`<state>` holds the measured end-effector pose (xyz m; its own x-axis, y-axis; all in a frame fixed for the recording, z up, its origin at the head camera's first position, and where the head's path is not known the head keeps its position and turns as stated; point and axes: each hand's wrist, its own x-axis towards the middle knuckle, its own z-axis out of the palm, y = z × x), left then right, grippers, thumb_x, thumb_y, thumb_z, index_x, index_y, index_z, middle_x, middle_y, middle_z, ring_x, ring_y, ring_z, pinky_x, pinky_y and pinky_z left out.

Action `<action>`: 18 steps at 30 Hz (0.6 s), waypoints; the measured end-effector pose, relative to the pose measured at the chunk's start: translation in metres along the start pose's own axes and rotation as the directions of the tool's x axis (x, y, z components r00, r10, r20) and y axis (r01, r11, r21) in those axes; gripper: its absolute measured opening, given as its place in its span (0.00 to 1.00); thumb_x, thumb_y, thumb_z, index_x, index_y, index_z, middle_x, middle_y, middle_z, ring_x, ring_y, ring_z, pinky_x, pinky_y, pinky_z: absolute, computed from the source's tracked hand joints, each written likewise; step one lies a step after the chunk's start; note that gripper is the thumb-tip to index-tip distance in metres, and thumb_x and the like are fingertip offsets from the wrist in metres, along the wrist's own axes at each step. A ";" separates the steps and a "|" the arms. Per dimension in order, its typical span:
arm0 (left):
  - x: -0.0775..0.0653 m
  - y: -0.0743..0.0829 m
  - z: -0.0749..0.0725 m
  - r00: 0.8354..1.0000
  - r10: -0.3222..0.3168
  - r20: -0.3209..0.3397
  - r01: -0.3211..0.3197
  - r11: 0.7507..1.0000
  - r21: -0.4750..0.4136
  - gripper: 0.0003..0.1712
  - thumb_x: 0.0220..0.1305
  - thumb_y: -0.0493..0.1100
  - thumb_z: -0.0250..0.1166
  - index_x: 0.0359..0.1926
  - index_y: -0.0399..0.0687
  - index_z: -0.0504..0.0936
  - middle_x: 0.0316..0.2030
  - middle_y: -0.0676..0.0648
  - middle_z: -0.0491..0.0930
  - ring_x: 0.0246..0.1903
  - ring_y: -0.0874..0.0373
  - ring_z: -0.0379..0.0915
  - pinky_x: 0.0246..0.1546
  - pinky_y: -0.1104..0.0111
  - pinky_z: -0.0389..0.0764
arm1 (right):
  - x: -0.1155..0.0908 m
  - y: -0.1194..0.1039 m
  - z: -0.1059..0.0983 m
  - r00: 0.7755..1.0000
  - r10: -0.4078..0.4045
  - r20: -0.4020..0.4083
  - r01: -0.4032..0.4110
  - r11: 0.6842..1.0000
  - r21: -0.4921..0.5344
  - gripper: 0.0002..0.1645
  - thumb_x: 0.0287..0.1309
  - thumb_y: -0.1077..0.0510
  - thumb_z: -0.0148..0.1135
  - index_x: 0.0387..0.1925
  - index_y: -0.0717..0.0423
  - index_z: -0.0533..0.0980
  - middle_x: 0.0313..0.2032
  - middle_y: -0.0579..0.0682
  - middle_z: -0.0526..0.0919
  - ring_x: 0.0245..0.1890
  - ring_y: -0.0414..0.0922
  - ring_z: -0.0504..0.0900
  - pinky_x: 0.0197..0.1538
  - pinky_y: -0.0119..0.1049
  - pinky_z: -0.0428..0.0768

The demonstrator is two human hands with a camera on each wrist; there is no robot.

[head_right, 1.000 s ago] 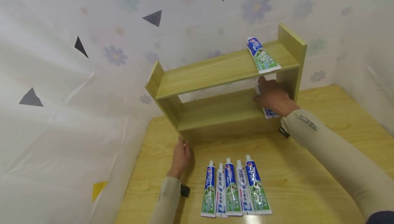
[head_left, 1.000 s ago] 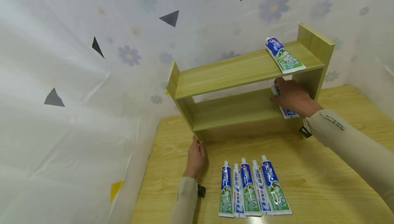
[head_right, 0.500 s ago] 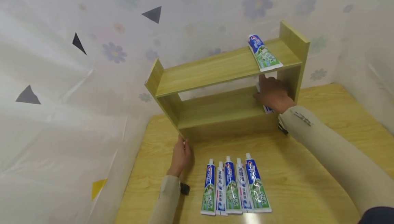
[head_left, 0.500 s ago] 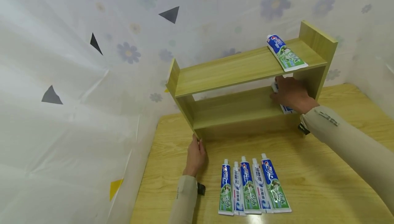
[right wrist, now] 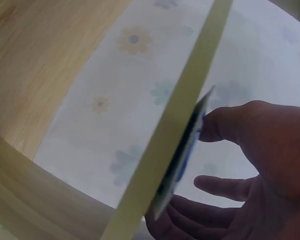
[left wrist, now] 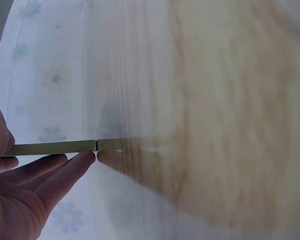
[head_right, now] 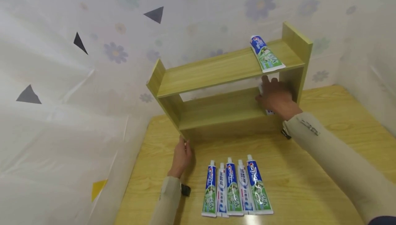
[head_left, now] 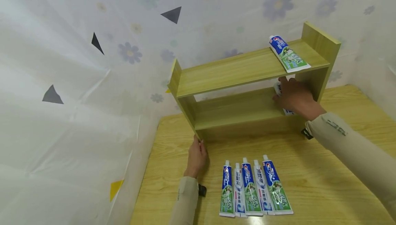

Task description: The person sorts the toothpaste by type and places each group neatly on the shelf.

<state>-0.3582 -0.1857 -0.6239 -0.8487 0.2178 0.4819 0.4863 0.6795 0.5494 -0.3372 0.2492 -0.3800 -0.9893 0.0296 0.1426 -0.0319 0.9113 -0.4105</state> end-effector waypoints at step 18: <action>-0.001 -0.018 0.008 0.999 -0.023 0.044 0.021 0.999 0.040 0.21 0.90 0.57 0.39 0.60 0.49 0.71 0.28 0.55 0.72 0.20 0.66 0.67 0.18 0.72 0.71 | -0.070 -0.021 0.000 0.969 -0.134 -0.206 0.142 0.990 0.023 0.38 0.70 0.55 0.67 0.72 0.72 0.66 0.49 0.77 0.80 0.40 0.67 0.84 0.39 0.64 0.84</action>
<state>-0.3684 -0.1923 -0.6399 -0.8681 0.2327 0.4385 0.4593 0.7117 0.5315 -0.2671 0.2284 -0.3811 -0.9255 -0.0089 0.3786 -0.1751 0.8965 -0.4069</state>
